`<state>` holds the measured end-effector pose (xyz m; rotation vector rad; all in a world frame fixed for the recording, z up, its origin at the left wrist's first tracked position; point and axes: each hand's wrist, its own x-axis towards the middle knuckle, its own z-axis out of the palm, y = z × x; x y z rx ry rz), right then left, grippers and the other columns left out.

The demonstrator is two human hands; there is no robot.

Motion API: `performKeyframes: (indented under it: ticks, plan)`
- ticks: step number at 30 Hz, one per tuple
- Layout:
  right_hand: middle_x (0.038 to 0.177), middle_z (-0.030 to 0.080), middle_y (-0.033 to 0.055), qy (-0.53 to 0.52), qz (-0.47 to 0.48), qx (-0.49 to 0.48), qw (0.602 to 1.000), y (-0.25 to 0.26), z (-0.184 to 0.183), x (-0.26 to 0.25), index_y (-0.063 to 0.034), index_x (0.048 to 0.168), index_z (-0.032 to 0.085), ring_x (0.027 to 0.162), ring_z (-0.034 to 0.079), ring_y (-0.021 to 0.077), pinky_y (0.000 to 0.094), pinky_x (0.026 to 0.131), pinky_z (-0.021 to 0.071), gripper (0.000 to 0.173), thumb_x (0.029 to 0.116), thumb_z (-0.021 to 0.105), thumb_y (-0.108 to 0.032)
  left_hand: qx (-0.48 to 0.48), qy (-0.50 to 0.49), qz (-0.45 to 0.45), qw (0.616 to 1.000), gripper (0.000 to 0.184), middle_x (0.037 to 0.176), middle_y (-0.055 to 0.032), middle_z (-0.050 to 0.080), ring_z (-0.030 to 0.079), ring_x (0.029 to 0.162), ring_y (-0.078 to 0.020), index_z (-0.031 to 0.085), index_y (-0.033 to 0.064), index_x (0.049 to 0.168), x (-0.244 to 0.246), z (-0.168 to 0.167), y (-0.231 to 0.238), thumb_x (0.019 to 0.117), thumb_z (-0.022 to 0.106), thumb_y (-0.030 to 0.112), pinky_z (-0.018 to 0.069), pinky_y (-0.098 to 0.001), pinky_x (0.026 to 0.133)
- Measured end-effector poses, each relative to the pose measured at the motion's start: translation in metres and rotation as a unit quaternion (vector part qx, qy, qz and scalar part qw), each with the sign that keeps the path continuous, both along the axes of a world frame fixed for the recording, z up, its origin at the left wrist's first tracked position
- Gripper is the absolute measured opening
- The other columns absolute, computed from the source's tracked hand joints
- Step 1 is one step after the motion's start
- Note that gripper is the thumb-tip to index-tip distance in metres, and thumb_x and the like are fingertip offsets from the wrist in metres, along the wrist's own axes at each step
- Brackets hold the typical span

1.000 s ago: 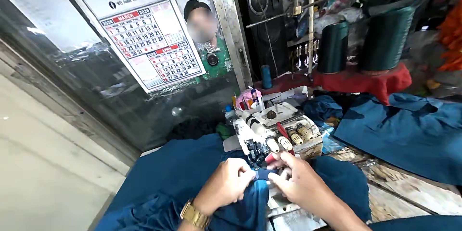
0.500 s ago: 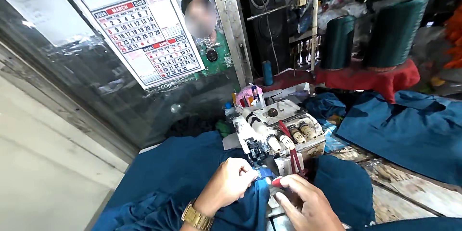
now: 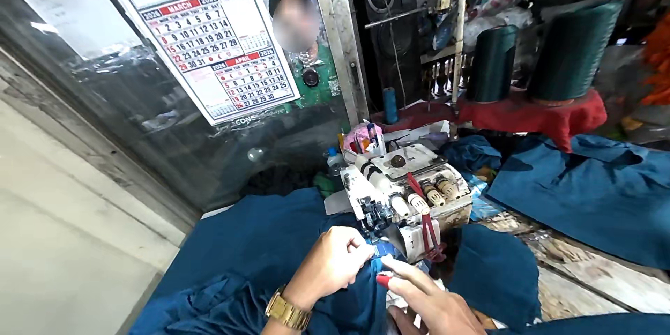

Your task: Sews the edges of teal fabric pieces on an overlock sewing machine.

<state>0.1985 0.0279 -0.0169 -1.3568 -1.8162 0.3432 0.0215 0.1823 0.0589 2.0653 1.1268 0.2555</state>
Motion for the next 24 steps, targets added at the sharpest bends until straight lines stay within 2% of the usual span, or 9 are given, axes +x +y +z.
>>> performKeyframes:
  ticks: [2, 5, 7, 10, 11, 13, 15, 19, 24]
  plan:
    - [0.164, 0.039, -0.0029, -0.063, 0.012, -0.037, 0.997, 0.002, 0.004, -0.002, -0.0250, 0.143, 0.061, 0.093, 0.073, 0.0173, 0.0409, 0.067, 0.0611, 0.040, 0.1028, 0.057, -0.025, 0.003, 0.001, -0.004, 1.000, 0.026, 0.068, -0.0003, 0.067, 0.062, 0.049, -0.0110, 0.070, 0.0124, 0.089, 0.001, -0.001, 0.001, 0.0993, 0.065, 0.036, 0.0533, -0.0264, 0.045]
    - [0.167, 0.032, -0.0026, -0.107, 0.001, -0.075, 0.991, 0.005, 0.004, -0.005, -0.0241, 0.149, 0.054, 0.089, 0.074, 0.0212, 0.0445, 0.064, 0.0609, 0.051, 0.0988, 0.061, -0.023, 0.004, 0.016, -0.007, 1.000, 0.026, 0.067, -0.0005, 0.066, 0.061, 0.048, -0.0107, 0.070, 0.0125, 0.090, 0.002, 0.000, 0.001, 0.0990, 0.065, 0.036, 0.0529, -0.0264, 0.045]
    - [0.167, 0.032, -0.0011, -0.103, -0.003, -0.086, 0.991, 0.003, 0.007, -0.007, -0.0226, 0.150, 0.053, 0.086, 0.073, 0.0218, 0.0450, 0.063, 0.0612, 0.054, 0.0969, 0.064, -0.023, 0.024, 0.038, -0.015, 0.999, 0.028, 0.070, 0.0005, 0.067, 0.062, 0.051, -0.0101, 0.071, 0.0137, 0.089, 0.001, 0.002, 0.003, 0.0981, 0.064, 0.039, 0.0542, -0.0274, 0.048]
    - [0.167, 0.032, -0.0018, -0.106, -0.007, -0.098, 0.989, 0.001, 0.011, -0.006, -0.0234, 0.152, 0.049, 0.087, 0.073, 0.0215, 0.0449, 0.063, 0.0611, 0.058, 0.0962, 0.065, -0.024, 0.148, 0.093, 0.006, 0.985, 0.032, 0.081, 0.0061, 0.069, 0.065, 0.070, -0.0074, 0.073, 0.0207, 0.095, -0.001, 0.003, -0.004, 0.0960, 0.060, 0.050, 0.0567, -0.0320, 0.068]
    - [0.167, 0.033, -0.0013, -0.104, -0.007, -0.098, 0.990, 0.000, 0.013, -0.006, -0.0226, 0.152, 0.050, 0.087, 0.073, 0.0217, 0.0449, 0.063, 0.0610, 0.057, 0.0963, 0.065, -0.024, 0.200, 0.096, 0.019, 0.975, 0.032, 0.086, 0.0080, 0.070, 0.066, 0.076, -0.0060, 0.074, 0.0233, 0.099, -0.001, -0.001, -0.007, 0.0966, 0.059, 0.051, 0.0572, -0.0315, 0.071]
    - [0.166, 0.034, 0.0017, -0.095, 0.004, -0.114, 0.989, -0.002, 0.021, -0.005, -0.0205, 0.152, 0.051, 0.088, 0.073, 0.0240, 0.0460, 0.063, 0.0603, 0.055, 0.0984, 0.063, -0.023, 0.301, 0.081, 0.032, 0.950, 0.032, 0.096, 0.0082, 0.069, 0.066, 0.084, -0.0040, 0.076, 0.0256, 0.108, -0.002, -0.018, -0.014, 0.0977, 0.056, 0.048, 0.0582, -0.0287, 0.074]
    - [0.167, 0.033, 0.0033, -0.088, 0.014, -0.130, 0.987, -0.003, 0.027, -0.004, -0.0191, 0.153, 0.049, 0.089, 0.074, 0.0257, 0.0467, 0.065, 0.0608, 0.055, 0.0992, 0.062, -0.021, 0.373, 0.047, 0.038, 0.926, 0.030, 0.101, 0.0062, 0.067, 0.065, 0.086, -0.0035, 0.078, 0.0254, 0.111, -0.002, -0.035, -0.021, 0.0988, 0.057, 0.044, 0.0580, -0.0255, 0.072]
    - [0.164, 0.038, 0.0008, -0.099, -0.002, -0.099, 0.990, -0.001, 0.014, -0.004, -0.0197, 0.151, 0.050, 0.092, 0.073, 0.0224, 0.0440, 0.063, 0.0612, 0.056, 0.0971, 0.064, -0.024, 0.415, 0.022, 0.042, 0.909, 0.028, 0.103, 0.0087, 0.067, 0.063, 0.096, -0.0038, 0.080, 0.0300, 0.112, -0.003, -0.047, -0.026, 0.0996, 0.058, 0.040, 0.0554, -0.0229, 0.078]
    - [0.166, 0.034, -0.0037, -0.101, -0.001, -0.093, 0.990, 0.013, 0.007, -0.001, -0.0199, 0.151, 0.051, 0.098, 0.073, 0.0194, 0.0428, 0.067, 0.0619, 0.056, 0.0970, 0.065, -0.026, 0.424, 0.043, 0.064, 0.902, 0.028, 0.102, 0.0082, 0.068, 0.062, 0.101, -0.0098, 0.081, 0.0289, 0.105, 0.003, -0.049, -0.018, 0.0995, 0.055, 0.039, 0.0528, -0.0313, 0.086]
